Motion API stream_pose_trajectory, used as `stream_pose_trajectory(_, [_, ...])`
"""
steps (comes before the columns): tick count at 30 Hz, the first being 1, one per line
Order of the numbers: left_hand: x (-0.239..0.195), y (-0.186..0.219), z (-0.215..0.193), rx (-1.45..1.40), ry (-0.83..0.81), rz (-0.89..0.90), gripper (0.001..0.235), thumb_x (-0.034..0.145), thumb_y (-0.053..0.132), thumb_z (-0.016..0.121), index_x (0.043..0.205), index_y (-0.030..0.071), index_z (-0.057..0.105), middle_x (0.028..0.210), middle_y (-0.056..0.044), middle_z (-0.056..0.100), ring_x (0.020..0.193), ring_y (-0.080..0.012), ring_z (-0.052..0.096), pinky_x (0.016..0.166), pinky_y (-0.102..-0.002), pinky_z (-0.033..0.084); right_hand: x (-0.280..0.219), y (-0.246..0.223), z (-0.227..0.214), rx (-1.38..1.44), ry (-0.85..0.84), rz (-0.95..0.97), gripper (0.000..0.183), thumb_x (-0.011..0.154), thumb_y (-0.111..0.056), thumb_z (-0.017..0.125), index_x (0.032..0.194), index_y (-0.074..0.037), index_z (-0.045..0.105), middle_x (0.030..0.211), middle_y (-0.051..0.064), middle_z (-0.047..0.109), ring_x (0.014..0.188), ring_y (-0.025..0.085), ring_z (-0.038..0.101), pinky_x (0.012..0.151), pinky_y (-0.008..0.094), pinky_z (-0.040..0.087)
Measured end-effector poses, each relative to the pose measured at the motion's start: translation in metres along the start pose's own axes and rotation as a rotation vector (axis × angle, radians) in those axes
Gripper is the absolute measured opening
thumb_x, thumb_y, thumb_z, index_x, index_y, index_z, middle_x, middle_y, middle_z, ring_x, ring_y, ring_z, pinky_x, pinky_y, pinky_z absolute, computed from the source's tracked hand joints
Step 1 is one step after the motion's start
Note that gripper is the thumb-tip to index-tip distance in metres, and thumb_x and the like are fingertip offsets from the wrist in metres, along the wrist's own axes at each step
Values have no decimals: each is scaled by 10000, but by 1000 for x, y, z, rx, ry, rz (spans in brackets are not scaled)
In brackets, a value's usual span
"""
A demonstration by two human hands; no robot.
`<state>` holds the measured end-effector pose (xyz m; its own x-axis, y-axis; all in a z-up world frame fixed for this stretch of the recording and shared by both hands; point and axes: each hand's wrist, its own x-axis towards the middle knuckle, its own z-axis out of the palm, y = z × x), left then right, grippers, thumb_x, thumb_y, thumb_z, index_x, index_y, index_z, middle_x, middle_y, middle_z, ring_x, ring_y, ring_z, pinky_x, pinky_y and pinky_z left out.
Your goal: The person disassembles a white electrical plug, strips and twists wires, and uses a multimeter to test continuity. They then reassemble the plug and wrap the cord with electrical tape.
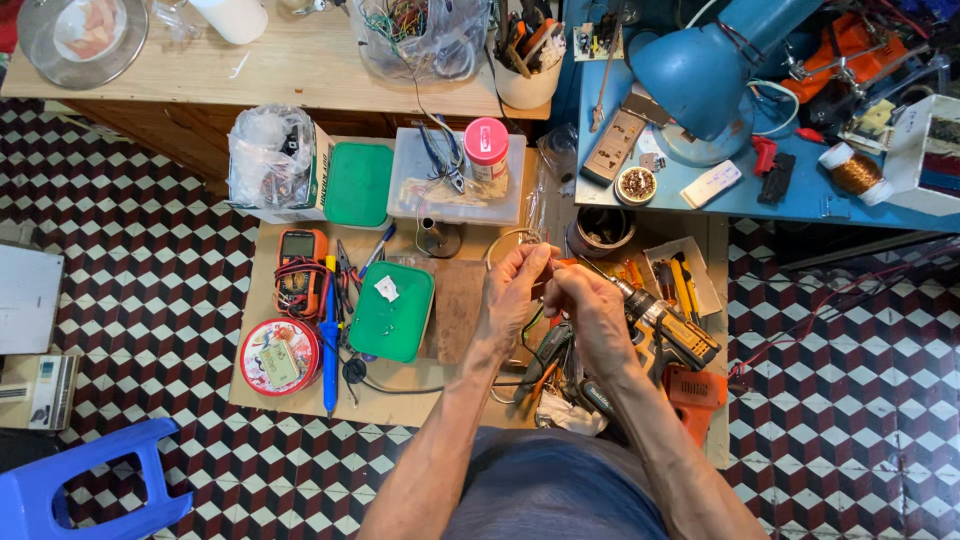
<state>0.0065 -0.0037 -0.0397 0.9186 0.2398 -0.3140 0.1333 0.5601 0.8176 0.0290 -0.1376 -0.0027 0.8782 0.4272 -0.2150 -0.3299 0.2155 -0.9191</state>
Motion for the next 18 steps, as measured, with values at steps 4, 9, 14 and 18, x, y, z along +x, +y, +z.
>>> stream_pose_trajectory(4, [-12, 9, -3, -45, -97, -98, 306, 985, 259, 650, 1193, 39, 703, 970, -5, 721, 853, -85, 683, 786, -217, 577, 8, -3, -20, 227, -36, 119, 249, 1010, -175, 536, 816, -28, 588, 811, 84, 599, 784, 205, 563, 789, 362, 481])
stream_pose_trajectory(9, [-12, 0, -10, -4, -136, -30, 279, 1021, 209, 688, 1172, -25, 709, 889, -47, 694, 734, -110, 626, 682, -251, 535, 1, 6, -15, 213, -95, 109, 256, 1005, -205, 523, 855, -18, 616, 844, 86, 617, 809, 203, 583, 800, 358, 489])
stream_pose_trajectory(14, [-7, -1, -16, -121, -237, -39, 228, 994, 227, 703, 1071, 15, 666, 791, -16, 643, 671, -108, 604, 593, -272, 534, 8, 3, -11, 15, 14, 313, 376, 1055, -322, 539, 863, -17, 646, 811, 79, 629, 750, 188, 587, 740, 342, 496])
stream_pose_trajectory(18, [-6, 6, -16, -66, -113, -41, 238, 976, 250, 688, 1052, 25, 683, 765, -2, 629, 638, -98, 583, 565, -262, 520, 10, 5, -4, 140, -124, 192, 281, 1059, -272, 575, 964, -24, 667, 868, 39, 619, 800, 144, 578, 769, 315, 483])
